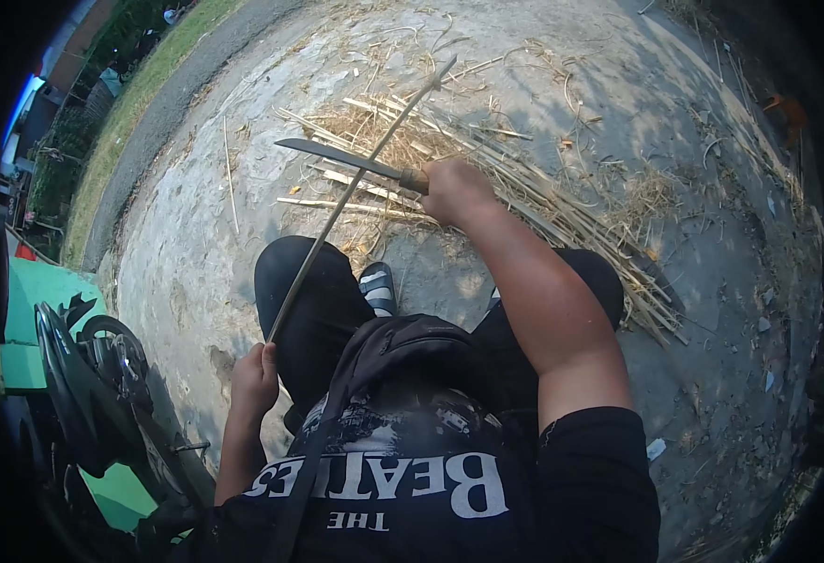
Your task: The person repeatedly scrapes a long bamboo strip with a blade to smooth its surface, handling the strip and the blade by hand.
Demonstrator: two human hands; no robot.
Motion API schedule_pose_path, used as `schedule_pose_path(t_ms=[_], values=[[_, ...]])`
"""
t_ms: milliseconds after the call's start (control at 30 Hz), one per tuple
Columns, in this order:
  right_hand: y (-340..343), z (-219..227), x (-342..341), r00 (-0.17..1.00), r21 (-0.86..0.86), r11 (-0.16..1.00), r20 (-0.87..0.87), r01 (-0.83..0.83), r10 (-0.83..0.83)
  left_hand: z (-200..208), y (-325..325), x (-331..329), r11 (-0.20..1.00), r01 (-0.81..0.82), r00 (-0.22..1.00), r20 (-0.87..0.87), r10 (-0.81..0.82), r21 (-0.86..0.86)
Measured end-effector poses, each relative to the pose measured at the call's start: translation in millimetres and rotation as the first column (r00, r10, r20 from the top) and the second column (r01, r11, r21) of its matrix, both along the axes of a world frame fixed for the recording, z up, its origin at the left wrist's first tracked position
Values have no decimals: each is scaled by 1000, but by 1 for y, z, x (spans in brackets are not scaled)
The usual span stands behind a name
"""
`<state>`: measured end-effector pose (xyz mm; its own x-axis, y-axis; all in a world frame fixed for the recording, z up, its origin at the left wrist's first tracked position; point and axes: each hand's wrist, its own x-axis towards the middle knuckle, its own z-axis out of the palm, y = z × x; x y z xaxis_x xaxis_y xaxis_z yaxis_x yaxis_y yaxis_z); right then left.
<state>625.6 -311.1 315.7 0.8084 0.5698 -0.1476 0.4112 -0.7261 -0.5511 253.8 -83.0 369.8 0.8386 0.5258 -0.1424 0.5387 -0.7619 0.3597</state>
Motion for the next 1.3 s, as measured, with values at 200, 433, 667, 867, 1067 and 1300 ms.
schedule_pose_path(t_ms=[200, 433, 667, 867, 1067, 1300], values=[[17, 17, -56, 911, 27, 938, 251, -344, 327, 1, -1, 1, 1000, -12, 999, -38, 12, -18], [15, 4, -37, 973, -41, 979, 112, -197, 201, 3, -1, 18, 997, 48, 999, -16, -47, 63], [10, 4, -33, 948, 99, 967, 243, -234, 204, -4, -5, 8, 995, 41, 995, 82, -48, 88], [11, -5, -32, 941, 121, 973, 301, -197, 153, -8, -1, 18, 999, 18, 998, 56, -20, 28], [7, -12, -21, 943, 222, 958, 313, -183, 108, -13, -6, 5, 998, 43, 991, 124, -47, 39], [15, -2, -39, 931, 193, 958, 338, -212, 138, -15, -3, 11, 998, 29, 993, 110, -36, 56]])
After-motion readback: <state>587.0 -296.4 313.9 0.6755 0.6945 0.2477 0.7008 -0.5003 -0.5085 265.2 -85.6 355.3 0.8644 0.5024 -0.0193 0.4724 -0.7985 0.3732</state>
